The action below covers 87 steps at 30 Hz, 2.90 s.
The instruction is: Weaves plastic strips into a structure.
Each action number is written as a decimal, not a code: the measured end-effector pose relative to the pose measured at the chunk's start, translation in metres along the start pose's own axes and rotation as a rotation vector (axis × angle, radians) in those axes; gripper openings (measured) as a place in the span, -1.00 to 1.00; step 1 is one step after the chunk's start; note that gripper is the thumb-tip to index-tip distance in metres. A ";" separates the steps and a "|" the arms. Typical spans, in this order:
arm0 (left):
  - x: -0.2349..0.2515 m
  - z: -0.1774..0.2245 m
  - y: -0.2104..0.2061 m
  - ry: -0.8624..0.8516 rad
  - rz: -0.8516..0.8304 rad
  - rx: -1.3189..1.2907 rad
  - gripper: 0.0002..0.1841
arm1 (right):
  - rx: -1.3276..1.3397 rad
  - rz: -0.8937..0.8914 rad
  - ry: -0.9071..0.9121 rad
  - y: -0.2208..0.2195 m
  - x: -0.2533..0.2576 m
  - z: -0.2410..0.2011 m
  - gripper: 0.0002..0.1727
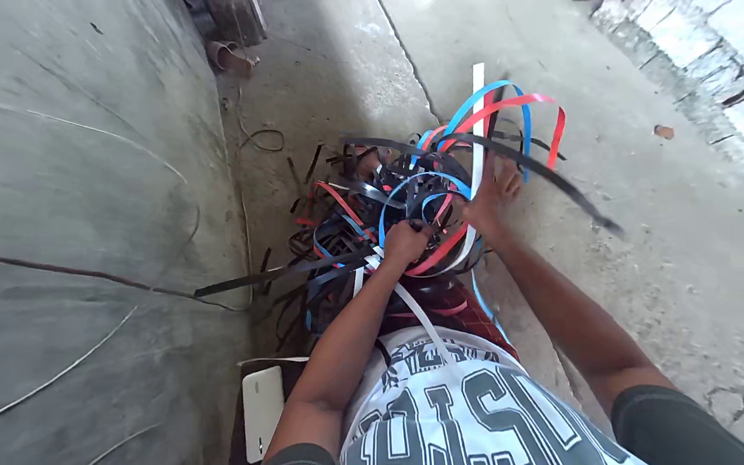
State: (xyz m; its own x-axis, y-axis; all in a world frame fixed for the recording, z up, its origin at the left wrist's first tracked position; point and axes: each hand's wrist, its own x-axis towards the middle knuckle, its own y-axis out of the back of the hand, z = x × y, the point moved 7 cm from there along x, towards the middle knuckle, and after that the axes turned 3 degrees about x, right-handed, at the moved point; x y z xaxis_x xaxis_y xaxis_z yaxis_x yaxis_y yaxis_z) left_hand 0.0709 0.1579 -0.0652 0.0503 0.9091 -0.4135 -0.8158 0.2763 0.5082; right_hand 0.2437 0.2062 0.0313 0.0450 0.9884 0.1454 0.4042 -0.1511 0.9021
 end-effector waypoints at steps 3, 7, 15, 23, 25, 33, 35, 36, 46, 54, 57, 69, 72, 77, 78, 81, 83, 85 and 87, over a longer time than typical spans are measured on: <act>-0.002 0.001 0.006 0.047 -0.017 -0.010 -0.62 | -0.154 0.124 -0.005 0.039 0.047 0.022 0.39; 0.002 -0.005 0.009 0.091 -0.022 -0.053 -0.59 | -0.292 0.348 -0.065 0.108 0.097 0.059 0.30; 0.011 0.000 0.006 0.156 -0.108 -0.044 -0.41 | -0.095 -0.129 0.584 0.036 -0.043 -0.064 -0.32; 0.006 -0.003 0.009 0.031 -0.150 -0.185 -0.50 | 0.164 -0.484 0.482 -0.037 -0.052 -0.044 -0.64; 0.009 -0.004 0.009 -0.017 -0.132 -0.270 -0.53 | 0.127 -0.577 0.284 -0.045 -0.043 -0.037 -0.63; 0.006 -0.002 0.006 -0.138 -0.055 -0.277 -0.56 | 0.010 -0.613 0.113 -0.068 -0.038 -0.030 -0.39; 0.017 -0.009 -0.002 -0.198 -0.071 -0.312 -0.44 | -0.048 -0.572 0.106 -0.068 -0.032 -0.027 -0.42; 0.018 -0.010 -0.003 -0.208 -0.078 -0.318 -0.43 | -0.091 -0.564 0.104 -0.068 -0.031 -0.026 -0.44; -0.004 0.016 0.013 -0.194 -0.134 -0.389 -0.58 | 0.571 -0.282 0.067 -0.073 -0.039 0.007 -0.70; 0.003 -0.001 0.041 -0.014 -0.044 -0.518 -0.67 | 0.487 -0.246 0.628 -0.046 -0.067 -0.050 -0.73; 0.002 0.000 0.049 -0.097 -0.087 -0.585 -0.65 | 0.433 -0.419 0.724 -0.044 -0.063 -0.059 -0.68; -0.078 -0.054 0.191 -0.549 0.114 -0.884 -0.03 | 0.258 -0.550 0.667 -0.045 -0.059 -0.051 -0.74; -0.105 -0.112 0.189 -0.093 0.310 -0.461 -0.48 | 0.121 -0.640 0.489 -0.053 -0.059 -0.048 -0.72; -0.145 -0.124 0.121 -0.222 -0.213 -0.210 -0.69 | 0.131 -0.659 0.411 -0.056 -0.056 -0.053 -0.73; -0.155 -0.114 0.106 -0.330 -0.347 -0.314 -0.66 | 0.138 -0.658 0.420 -0.057 -0.055 -0.054 -0.73; -0.173 -0.073 0.094 -0.690 -0.581 -0.735 -0.54 | 0.101 -0.646 0.431 -0.068 -0.052 -0.053 -0.73; -0.165 -0.057 0.114 -0.766 -0.380 -1.000 -0.43 | 0.077 -0.682 0.385 -0.067 -0.054 -0.058 -0.66; -0.137 -0.066 0.141 -0.603 0.082 -1.043 -0.47 | 0.051 -0.748 0.349 -0.067 -0.059 -0.065 -0.53; -0.104 -0.079 0.152 -0.390 0.358 -0.796 -0.55 | 0.047 -0.794 0.370 -0.069 -0.064 -0.072 -0.51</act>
State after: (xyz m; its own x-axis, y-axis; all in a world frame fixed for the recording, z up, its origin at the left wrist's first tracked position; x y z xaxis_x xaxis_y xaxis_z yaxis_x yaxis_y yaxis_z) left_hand -0.1039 0.0810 -0.0042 -0.2069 0.9781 0.0207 -0.9653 -0.2006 -0.1672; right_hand 0.1469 0.1517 -0.0111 -0.5619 0.7305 -0.3881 0.2280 0.5878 0.7762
